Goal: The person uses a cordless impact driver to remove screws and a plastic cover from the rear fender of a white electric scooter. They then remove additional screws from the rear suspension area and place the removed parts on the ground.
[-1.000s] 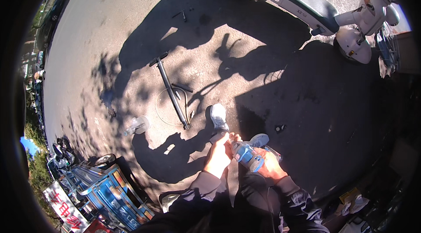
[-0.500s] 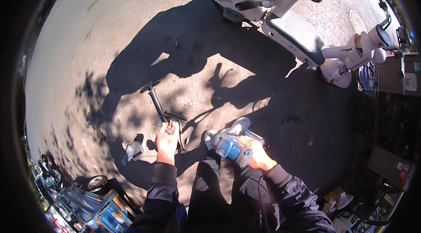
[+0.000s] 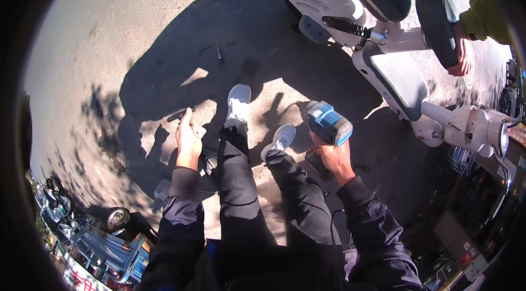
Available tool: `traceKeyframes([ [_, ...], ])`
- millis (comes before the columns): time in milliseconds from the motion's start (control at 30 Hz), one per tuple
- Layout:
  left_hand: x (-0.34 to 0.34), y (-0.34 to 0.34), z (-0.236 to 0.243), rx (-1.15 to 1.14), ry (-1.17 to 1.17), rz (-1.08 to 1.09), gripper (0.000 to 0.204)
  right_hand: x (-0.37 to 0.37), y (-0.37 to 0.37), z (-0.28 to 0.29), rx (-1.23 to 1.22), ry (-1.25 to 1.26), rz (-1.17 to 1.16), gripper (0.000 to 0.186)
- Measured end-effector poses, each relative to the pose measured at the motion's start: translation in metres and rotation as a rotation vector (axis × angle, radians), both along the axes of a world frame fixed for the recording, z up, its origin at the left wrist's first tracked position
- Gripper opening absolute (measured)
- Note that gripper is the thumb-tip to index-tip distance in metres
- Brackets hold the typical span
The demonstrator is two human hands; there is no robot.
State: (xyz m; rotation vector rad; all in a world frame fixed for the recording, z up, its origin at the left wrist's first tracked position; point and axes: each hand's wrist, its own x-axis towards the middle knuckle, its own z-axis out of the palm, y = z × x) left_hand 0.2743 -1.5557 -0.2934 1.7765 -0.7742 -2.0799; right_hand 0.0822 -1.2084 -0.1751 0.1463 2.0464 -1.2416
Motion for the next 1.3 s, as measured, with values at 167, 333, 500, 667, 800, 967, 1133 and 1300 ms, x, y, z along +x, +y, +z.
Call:
traceKeyframes([
  [167, -0.054, -0.044, -0.114, 0.021, -0.037, -0.102, 0.023, -0.052, -0.049, -0.051, 0.029, -0.117, -0.083, 0.021],
  [333, -0.104, -0.108, -0.238, -0.379, -0.496, -0.792, 0.042, -0.093, -0.096, -0.135, 0.068, -0.13, 0.027, 0.025],
  [500, -0.164, -0.15, -0.317, -0.589, -0.718, -1.19, 0.066, -0.11, -0.129, -0.24, -0.076, -0.208, -0.103, 0.016],
  [667, -0.189, -0.169, -0.393, -0.616, -0.72, -1.444, 0.058, -0.128, -0.128, -0.317, -0.038, -0.181, -0.006, 0.025],
  [800, -0.185, -0.159, -0.405, -0.643, -0.618, -1.348, 0.045, -0.142, -0.116, -0.342, -0.09, -0.092, 0.043, 0.025],
  [967, -0.259, -0.151, -0.275, -0.198, 0.177, -1.038, 0.011, -0.14, -0.093, -0.317, -0.051, -0.005, -0.076, 0.024],
  [1133, -0.401, -0.12, -0.11, -0.552, 0.671, -1.457, 0.024, -0.139, -0.076, -0.282, -0.354, 0.118, -0.227, 0.015],
  [1300, -0.484, -0.029, -0.043, -0.584, 0.786, -1.792, 0.039, -0.136, -0.064, -0.249, -0.557, 0.325, -0.438, 0.037],
])
